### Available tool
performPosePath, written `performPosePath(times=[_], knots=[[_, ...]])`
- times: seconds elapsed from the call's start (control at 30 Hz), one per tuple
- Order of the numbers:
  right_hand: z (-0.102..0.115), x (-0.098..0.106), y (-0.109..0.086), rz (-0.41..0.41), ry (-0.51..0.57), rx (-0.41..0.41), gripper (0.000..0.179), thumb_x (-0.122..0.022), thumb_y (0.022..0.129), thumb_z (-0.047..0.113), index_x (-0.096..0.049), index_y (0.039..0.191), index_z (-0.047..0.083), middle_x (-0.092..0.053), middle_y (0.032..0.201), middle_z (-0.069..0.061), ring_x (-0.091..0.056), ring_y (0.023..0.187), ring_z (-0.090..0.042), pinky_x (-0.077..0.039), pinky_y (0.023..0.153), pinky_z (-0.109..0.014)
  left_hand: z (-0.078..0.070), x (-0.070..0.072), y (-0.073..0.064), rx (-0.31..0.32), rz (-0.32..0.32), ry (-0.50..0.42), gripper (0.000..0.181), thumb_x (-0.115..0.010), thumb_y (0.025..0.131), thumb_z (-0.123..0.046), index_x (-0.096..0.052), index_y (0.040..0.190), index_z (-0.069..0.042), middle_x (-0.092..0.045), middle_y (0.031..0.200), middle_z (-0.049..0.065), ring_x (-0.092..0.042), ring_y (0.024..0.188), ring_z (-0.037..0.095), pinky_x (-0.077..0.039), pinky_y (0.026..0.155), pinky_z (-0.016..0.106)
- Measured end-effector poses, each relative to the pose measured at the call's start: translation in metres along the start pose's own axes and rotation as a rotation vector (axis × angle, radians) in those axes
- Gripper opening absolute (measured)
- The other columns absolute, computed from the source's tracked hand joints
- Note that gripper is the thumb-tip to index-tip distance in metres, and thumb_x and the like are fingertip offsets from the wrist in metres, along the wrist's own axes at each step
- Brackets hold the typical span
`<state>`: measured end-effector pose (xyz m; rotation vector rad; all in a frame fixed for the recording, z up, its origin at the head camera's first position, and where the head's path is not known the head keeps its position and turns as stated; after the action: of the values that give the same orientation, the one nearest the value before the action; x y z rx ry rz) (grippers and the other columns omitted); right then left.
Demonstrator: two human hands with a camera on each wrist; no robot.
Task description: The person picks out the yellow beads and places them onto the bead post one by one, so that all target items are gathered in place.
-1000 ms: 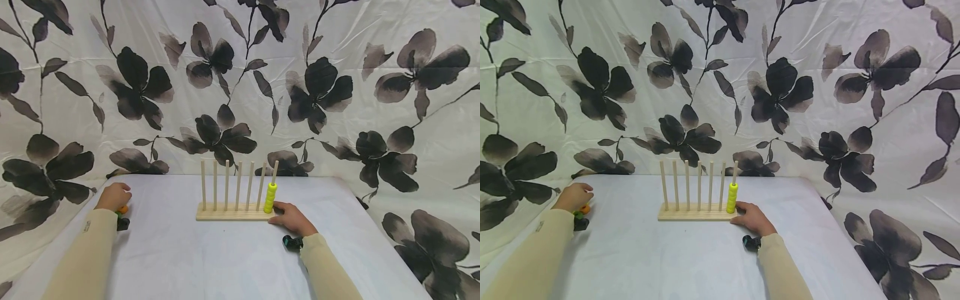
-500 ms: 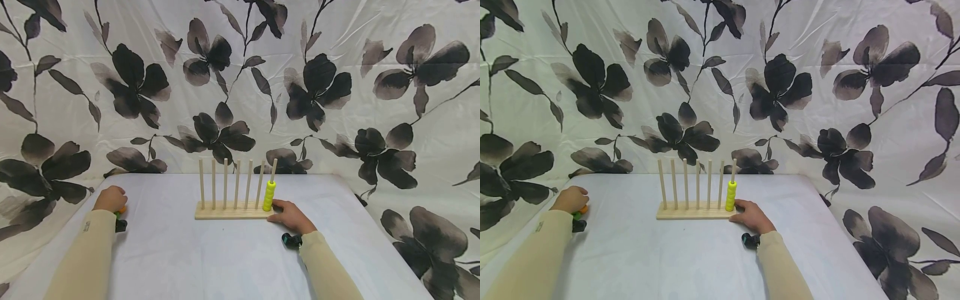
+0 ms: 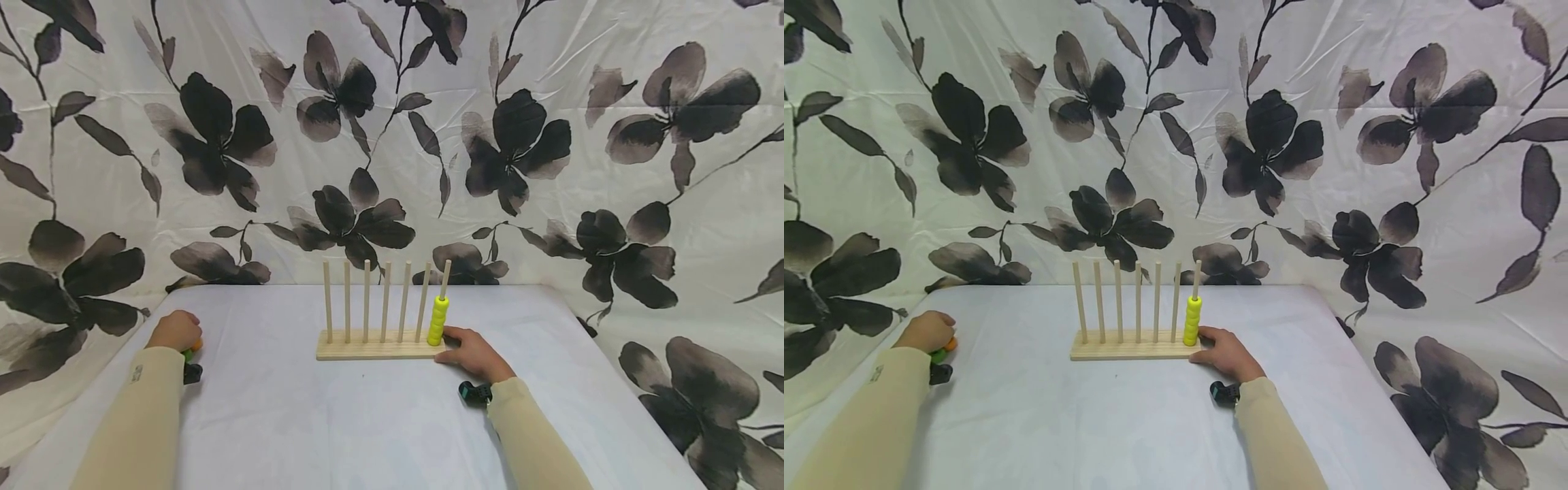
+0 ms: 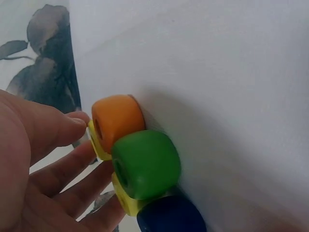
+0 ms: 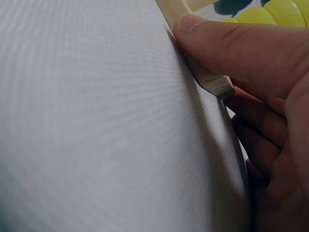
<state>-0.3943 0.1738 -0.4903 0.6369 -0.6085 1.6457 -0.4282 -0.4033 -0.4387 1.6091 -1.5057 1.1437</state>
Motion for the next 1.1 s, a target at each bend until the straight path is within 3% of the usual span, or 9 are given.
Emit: performPosePath(times=[0.3, 0.53, 0.67, 0.77, 0.87, 1.0, 1.1], knots=[[0.0, 0.001, 0.0, -0.001, 0.006, 0.008, 0.073, -0.08, 0.078, 0.037, -0.051, 0.142, 0.019, -0.048, 0.147, -0.005, -0.037, 0.141, -0.032, -0.028, 0.115, -0.057, 0.002, -0.005, 0.003, 0.005, 0.035, 0.016, 0.043, -0.048, 0.092, -0.012, -0.049, 0.123, 0.017, -0.054, 0.122, 0.036, -0.054, 0.087, 0.035, -0.05, 0.078, 0.049], [0.002, 0.001, -0.002, -0.006, -0.001, 0.032, 0.071, -0.08, 0.078, 0.035, -0.052, 0.141, 0.019, -0.05, 0.146, -0.005, -0.038, 0.14, -0.03, -0.03, 0.115, -0.055, 0.002, -0.006, 0.004, 0.017, 0.029, 0.017, 0.041, -0.048, 0.091, -0.01, -0.05, 0.121, 0.019, -0.057, 0.115, 0.035, -0.055, 0.086, 0.036, -0.051, 0.076, 0.05], [0.003, 0.001, -0.002, -0.006, 0.0, 0.036, 0.07, -0.08, 0.078, 0.035, -0.052, 0.141, 0.02, -0.05, 0.146, -0.004, -0.038, 0.141, -0.03, -0.03, 0.115, -0.054, 0.002, -0.002, 0.006, -0.022, -0.026, 0.014, 0.042, -0.049, 0.088, -0.009, -0.051, 0.12, 0.019, -0.058, 0.112, 0.035, -0.056, 0.083, 0.035, -0.051, 0.072, 0.047], [0.002, 0.001, -0.002, -0.01, -0.003, 0.037, 0.07, -0.079, 0.078, 0.035, -0.052, 0.141, 0.021, -0.05, 0.146, -0.004, -0.038, 0.141, -0.029, -0.029, 0.115, -0.054, -0.003, 0.005, 0.006, -0.07, -0.112, 0.021, 0.041, -0.051, 0.086, -0.008, -0.054, 0.118, 0.018, -0.059, 0.111, 0.035, -0.056, 0.082, 0.036, -0.05, 0.071, 0.046], [0.002, 0.001, -0.002, -0.012, 0.001, 0.033, 0.07, -0.079, 0.078, 0.035, -0.052, 0.141, 0.021, -0.05, 0.146, -0.004, -0.038, 0.141, -0.03, -0.029, 0.115, -0.055, -0.01, 0.01, 0.002, -0.061, -0.156, -0.007, 0.039, -0.054, 0.087, -0.009, -0.054, 0.118, 0.015, -0.058, 0.112, 0.034, -0.054, 0.082, 0.036, -0.049, 0.067, 0.042], [0.002, 0.001, -0.002, -0.009, 0.009, 0.026, 0.07, -0.079, 0.078, 0.035, -0.052, 0.141, 0.02, -0.05, 0.147, -0.005, -0.037, 0.141, -0.031, -0.029, 0.115, -0.056, -0.022, 0.015, -0.002, -0.032, -0.169, -0.029, 0.037, -0.054, 0.089, -0.009, -0.054, 0.12, 0.012, -0.056, 0.114, 0.033, -0.052, 0.081, 0.033, -0.047, 0.061, 0.032], [0.001, 0.001, -0.002, -0.005, 0.009, 0.021, 0.071, -0.079, 0.078, 0.035, -0.052, 0.141, 0.019, -0.049, 0.147, -0.005, -0.037, 0.141, -0.031, -0.029, 0.115, -0.056, -0.033, 0.017, -0.004, -0.04, -0.173, -0.01, 0.036, -0.052, 0.09, -0.009, -0.054, 0.121, 0.01, -0.055, 0.115, 0.033, -0.051, 0.082, 0.033, -0.046, 0.061, 0.032]])
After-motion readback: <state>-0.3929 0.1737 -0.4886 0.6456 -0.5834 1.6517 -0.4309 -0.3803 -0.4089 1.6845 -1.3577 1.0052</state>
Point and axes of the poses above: each hand's wrist, its own y-axis towards the middle knuckle, its own x-axis out of the back of the hand, z = x × y, the point moved 7 cm from there along y, towards the middle knuckle
